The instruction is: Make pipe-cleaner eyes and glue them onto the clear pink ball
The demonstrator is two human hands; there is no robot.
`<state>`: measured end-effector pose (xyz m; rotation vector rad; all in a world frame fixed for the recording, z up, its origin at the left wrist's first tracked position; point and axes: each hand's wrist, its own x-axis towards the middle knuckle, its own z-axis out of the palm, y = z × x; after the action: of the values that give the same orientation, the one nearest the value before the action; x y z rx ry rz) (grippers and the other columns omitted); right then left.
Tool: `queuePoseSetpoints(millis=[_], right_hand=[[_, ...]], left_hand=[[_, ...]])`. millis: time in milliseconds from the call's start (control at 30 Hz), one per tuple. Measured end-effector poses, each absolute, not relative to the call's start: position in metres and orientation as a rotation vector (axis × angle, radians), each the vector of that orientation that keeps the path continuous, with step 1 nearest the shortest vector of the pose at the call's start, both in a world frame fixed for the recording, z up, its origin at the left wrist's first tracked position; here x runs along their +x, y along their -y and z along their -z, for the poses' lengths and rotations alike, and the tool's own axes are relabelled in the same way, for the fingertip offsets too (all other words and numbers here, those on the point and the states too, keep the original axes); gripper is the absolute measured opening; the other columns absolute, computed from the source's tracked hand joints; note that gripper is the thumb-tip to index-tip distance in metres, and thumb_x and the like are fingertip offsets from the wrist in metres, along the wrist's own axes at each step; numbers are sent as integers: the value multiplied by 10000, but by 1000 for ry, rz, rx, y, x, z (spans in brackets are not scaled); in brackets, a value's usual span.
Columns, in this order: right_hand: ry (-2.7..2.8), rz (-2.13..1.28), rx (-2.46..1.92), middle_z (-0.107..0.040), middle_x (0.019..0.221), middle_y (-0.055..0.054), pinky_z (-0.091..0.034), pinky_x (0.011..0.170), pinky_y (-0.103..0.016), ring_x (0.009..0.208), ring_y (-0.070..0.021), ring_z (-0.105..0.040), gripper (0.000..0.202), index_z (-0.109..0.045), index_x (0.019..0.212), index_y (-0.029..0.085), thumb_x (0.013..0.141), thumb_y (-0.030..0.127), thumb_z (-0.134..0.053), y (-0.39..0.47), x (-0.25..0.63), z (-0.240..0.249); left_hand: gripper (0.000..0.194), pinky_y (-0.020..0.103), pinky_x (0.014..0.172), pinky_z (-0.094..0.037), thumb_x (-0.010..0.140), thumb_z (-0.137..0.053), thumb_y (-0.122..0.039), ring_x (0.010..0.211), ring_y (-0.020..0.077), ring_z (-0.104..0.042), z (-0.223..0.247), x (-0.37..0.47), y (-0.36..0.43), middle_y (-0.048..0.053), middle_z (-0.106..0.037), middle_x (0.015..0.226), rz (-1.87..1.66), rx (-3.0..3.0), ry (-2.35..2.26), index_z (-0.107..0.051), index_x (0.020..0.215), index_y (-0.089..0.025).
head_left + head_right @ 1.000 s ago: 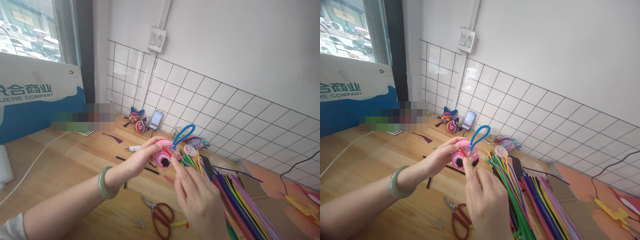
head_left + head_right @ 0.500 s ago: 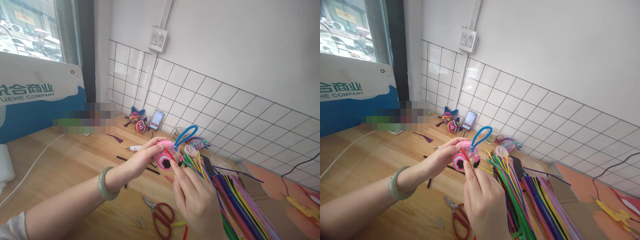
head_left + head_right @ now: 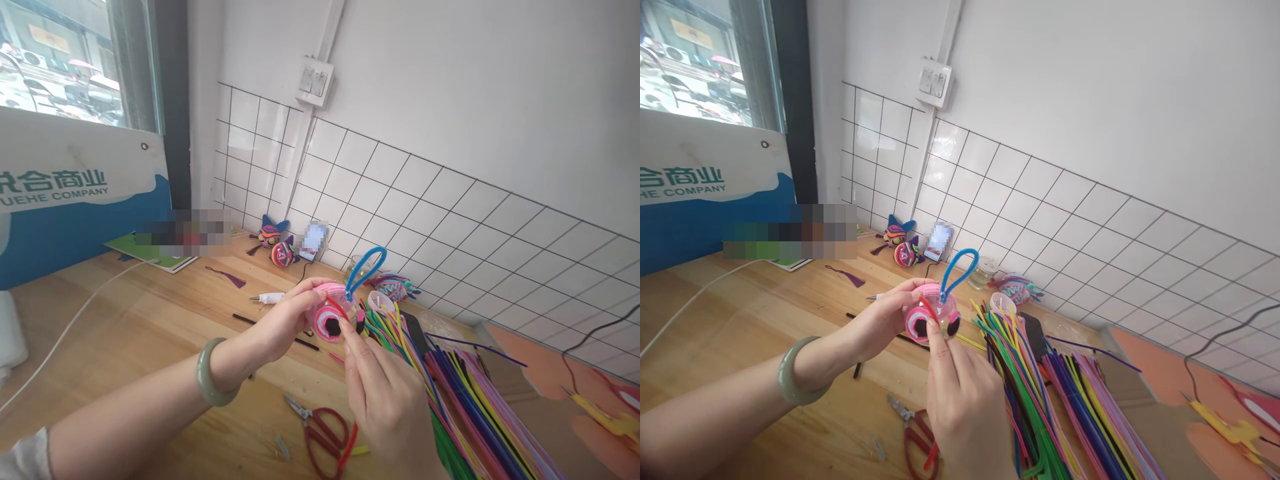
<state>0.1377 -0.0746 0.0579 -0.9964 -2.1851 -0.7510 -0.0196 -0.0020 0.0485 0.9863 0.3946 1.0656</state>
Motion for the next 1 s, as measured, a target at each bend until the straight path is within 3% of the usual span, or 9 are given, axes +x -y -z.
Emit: queuePoseSetpoints(millis=[667, 1000], right_hand=[[2104, 574, -976, -703, 944, -120, -528, 640, -299, 754, -186, -671, 363, -524, 1192, 76, 833, 34, -501, 66, 133, -53], [2127, 560, -953, -697, 966, -115, -532, 661, -296, 773, -187, -673, 439, -450, 1278, 99, 844, 57, -503, 65, 136, -50]], left_hand=[[288, 286, 650, -455, 818, -510, -341, 775, 176, -569, -48, -16, 4, 71, -597, 936, -1046, 914, -399, -563, 1047, -175], [265, 264, 631, -446, 827, -499, -331, 745, 154, -551, -48, -16, 5, 62, -596, 900, -1048, 883, -377, -556, 1032, -173]])
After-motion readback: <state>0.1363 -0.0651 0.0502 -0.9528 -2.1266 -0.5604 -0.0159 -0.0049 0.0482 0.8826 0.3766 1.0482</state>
